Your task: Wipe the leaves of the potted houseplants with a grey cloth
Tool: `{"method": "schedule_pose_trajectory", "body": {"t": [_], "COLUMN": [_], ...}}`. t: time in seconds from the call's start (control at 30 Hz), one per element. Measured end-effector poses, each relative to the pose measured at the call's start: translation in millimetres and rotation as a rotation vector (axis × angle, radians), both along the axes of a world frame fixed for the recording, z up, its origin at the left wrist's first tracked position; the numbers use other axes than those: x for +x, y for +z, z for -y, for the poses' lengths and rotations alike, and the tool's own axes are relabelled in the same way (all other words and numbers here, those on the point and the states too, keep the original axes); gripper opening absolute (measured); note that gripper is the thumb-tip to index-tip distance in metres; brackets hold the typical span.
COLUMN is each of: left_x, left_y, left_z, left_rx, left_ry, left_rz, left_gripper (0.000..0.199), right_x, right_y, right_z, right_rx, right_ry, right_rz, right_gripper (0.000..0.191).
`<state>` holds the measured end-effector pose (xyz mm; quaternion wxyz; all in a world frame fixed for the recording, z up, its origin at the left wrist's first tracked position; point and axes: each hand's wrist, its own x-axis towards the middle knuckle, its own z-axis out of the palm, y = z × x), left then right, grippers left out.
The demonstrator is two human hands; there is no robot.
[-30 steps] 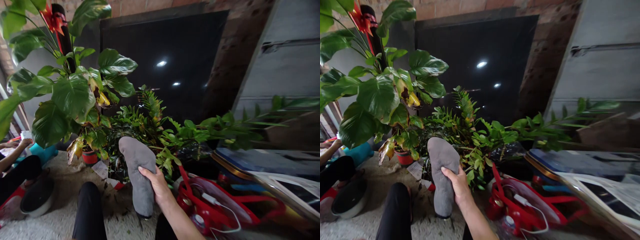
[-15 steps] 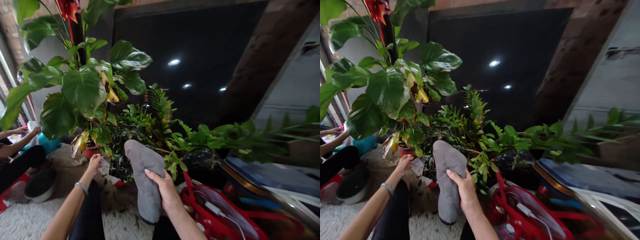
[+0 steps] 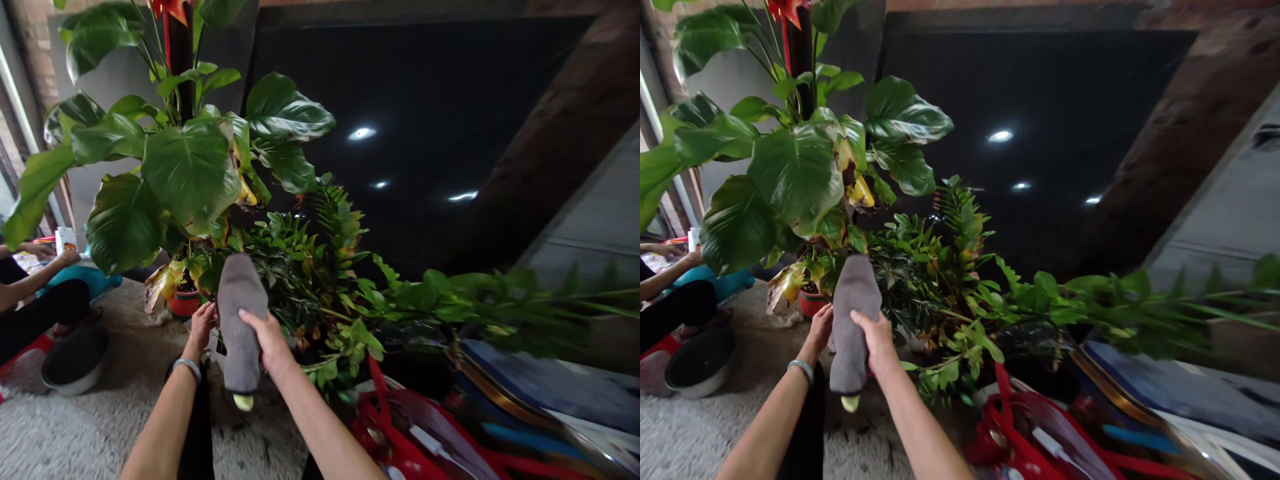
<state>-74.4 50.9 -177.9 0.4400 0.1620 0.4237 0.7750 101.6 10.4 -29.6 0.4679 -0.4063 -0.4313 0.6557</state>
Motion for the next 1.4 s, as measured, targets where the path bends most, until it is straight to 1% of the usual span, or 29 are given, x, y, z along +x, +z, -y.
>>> {"method": "schedule_pose_trajectory", "body": {"t": [0.07, 0.1, 0.13, 0.17, 0.23, 0.3, 0.33, 0.37, 0.4, 0.43, 0.5, 0.57, 0.6, 0.63, 0.67, 0.7, 0.8, 0.9, 0.97, 1.03, 1.1, 1.2, 1.23, 1.27, 1.3, 1.33, 1.4], "left_x": [-2, -3, -6, -8, -13, -16, -17, -17, -17, -17, -18, -20, -22, -25, -27, -30, -33, -30, -25, -20, -16, -9, -7, -4, -2, 0, 3], "left_y": [-3.4, -5.0, -6.6, -8.1, -10.4, -11.4, -11.2, -10.6, -9.6, -8.3, -5.4, -3.0, -2.2, -1.6, -1.3, -1.0, 0.0, 1.3, 1.4, 0.5, -1.0, -1.3, -0.5, 0.9, 2.7, 4.7, 8.8], "left_z": [-3, -4, -5, -5, -4, -2, 0, 2, 4, 5, 8, 9, 10, 10, 11, 12, 13, 13, 12, 11, 11, 12, 13, 14, 15, 17, 19], "left_rx": [-0.020, -0.027, -0.035, -0.041, -0.052, -0.058, -0.057, -0.051, -0.041, -0.029, -0.006, 0.009, 0.014, 0.017, 0.022, 0.025, 0.032, 0.040, 0.061, 0.083, 0.093, 0.095, 0.099, 0.112, 0.134, 0.158, 0.187], "left_ry": [0.020, 0.031, 0.042, 0.055, 0.101, 0.157, 0.183, 0.205, 0.224, 0.238, 0.260, 0.282, 0.293, 0.306, 0.321, 0.335, 0.323, 0.230, 0.158, 0.087, 0.044, -0.007, -0.038, -0.075, -0.113, -0.143, -0.175], "left_rz": [-0.022, -0.021, -0.012, -0.001, 0.025, 0.057, 0.077, 0.098, 0.122, 0.147, 0.196, 0.237, 0.251, 0.266, 0.282, 0.300, 0.338, 0.315, 0.291, 0.268, 0.233, 0.124, 0.087, 0.059, 0.042, 0.033, 0.011], "left_gripper": [0.039, 0.037, 0.035, 0.034, 0.033, 0.032, 0.032, 0.031, 0.031, 0.030, 0.028, 0.026, 0.025, 0.024, 0.023, 0.021, 0.017, 0.017, 0.018, 0.019, 0.022, 0.035, 0.038, 0.041, 0.042, 0.041, 0.032], "right_x": [8, 15, 21, 26, 29, 20, 13, 6, 0, -4, -3, 9, 18, 27, 36, 43, 54, 49, 43, 37, 31, 14, 6, -2, -10, -17, -23], "right_y": [-20.0, -24.8, -24.8, -19.7, 1.3, 24.2, 31.2, 33.1, 29.3, 20.3, -9.0, -40.3, -52.2, -59.9, -63.1, -62.5, -49.5, -43.5, -44.0, -39.1, -23.5, 10.7, 19.1, 23.6, 23.2, 17.8, -5.0], "right_z": [17, 24, 29, 32, 27, 13, 5, -1, -5, -5, 5, 22, 30, 37, 42, 44, 38, 29, 28, 28, 24, 5, -4, -12, -18, -22, -20], "right_rx": [-0.032, -0.029, -0.020, -0.001, 0.066, 0.145, 0.168, 0.168, 0.143, 0.097, -0.013, -0.085, -0.105, -0.115, -0.117, -0.112, -0.084, -0.113, -0.171, -0.206, -0.165, 0.026, 0.092, 0.137, 0.155, 0.140, 0.034], "right_ry": [0.130, 0.183, 0.216, 0.218, 0.131, -0.002, -0.047, -0.070, -0.072, -0.057, 0.000, 0.077, 0.119, 0.154, 0.173, 0.175, 0.108, 0.062, 0.059, 0.069, 0.067, 0.003, -0.023, -0.037, -0.037, -0.024, 0.024], "right_rz": [0.103, 0.124, 0.125, 0.111, 0.054, -0.015, -0.047, -0.067, -0.066, -0.044, 0.047, 0.129, 0.156, 0.169, 0.173, 0.166, 0.109, 0.061, 0.068, 0.085, 0.070, -0.009, -0.034, -0.053, -0.064, -0.062, -0.011], "right_gripper": [0.031, 0.030, 0.030, 0.031, 0.037, 0.044, 0.046, 0.048, 0.048, 0.048, 0.044, 0.040, 0.037, 0.035, 0.034, 0.034, 0.043, 0.049, 0.050, 0.050, 0.049, 0.050, 0.050, 0.050, 0.050, 0.050, 0.048]}}
